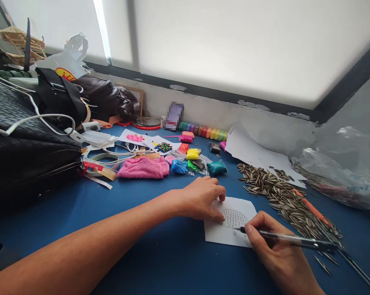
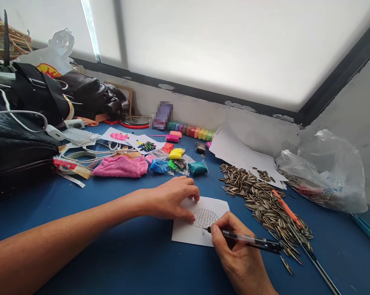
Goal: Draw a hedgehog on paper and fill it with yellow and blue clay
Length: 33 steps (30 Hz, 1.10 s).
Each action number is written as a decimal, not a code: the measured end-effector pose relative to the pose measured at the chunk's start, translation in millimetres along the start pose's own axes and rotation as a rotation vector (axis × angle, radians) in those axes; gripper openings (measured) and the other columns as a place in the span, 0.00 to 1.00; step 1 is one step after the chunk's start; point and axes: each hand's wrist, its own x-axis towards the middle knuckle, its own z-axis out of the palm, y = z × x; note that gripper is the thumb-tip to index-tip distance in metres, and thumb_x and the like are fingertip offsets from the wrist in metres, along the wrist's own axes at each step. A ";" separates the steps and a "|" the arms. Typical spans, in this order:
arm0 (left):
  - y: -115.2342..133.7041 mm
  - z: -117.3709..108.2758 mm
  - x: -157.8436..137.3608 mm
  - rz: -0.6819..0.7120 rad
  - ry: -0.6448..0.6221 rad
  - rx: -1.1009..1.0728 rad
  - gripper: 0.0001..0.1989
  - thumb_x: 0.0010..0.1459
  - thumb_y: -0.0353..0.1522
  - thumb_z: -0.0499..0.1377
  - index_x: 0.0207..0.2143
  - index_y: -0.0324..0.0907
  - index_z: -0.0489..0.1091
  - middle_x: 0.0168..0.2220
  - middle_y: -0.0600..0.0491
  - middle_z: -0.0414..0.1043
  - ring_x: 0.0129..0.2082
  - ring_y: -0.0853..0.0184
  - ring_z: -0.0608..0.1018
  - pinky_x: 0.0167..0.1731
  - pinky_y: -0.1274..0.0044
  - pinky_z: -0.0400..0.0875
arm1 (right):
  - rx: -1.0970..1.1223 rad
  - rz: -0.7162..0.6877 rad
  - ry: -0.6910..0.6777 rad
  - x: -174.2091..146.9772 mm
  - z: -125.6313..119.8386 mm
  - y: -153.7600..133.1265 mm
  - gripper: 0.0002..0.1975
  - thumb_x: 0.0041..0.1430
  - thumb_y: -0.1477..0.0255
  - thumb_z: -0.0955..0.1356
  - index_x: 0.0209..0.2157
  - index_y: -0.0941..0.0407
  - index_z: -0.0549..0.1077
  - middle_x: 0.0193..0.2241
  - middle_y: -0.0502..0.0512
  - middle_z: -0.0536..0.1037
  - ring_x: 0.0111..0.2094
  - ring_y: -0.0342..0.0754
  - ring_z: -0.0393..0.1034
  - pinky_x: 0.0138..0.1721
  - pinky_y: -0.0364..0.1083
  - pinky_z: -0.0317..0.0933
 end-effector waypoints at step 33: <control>-0.1 0.2 -2.3 -0.001 -0.008 0.002 0.21 0.50 0.43 0.65 0.44 0.42 0.69 0.45 0.49 0.66 0.47 0.60 0.68 0.47 0.72 0.63 | -0.006 0.028 -0.041 -2.6 -2.1 11.3 0.16 0.61 0.61 0.62 0.22 0.53 0.66 0.17 0.46 0.64 0.18 0.41 0.58 0.18 0.40 0.55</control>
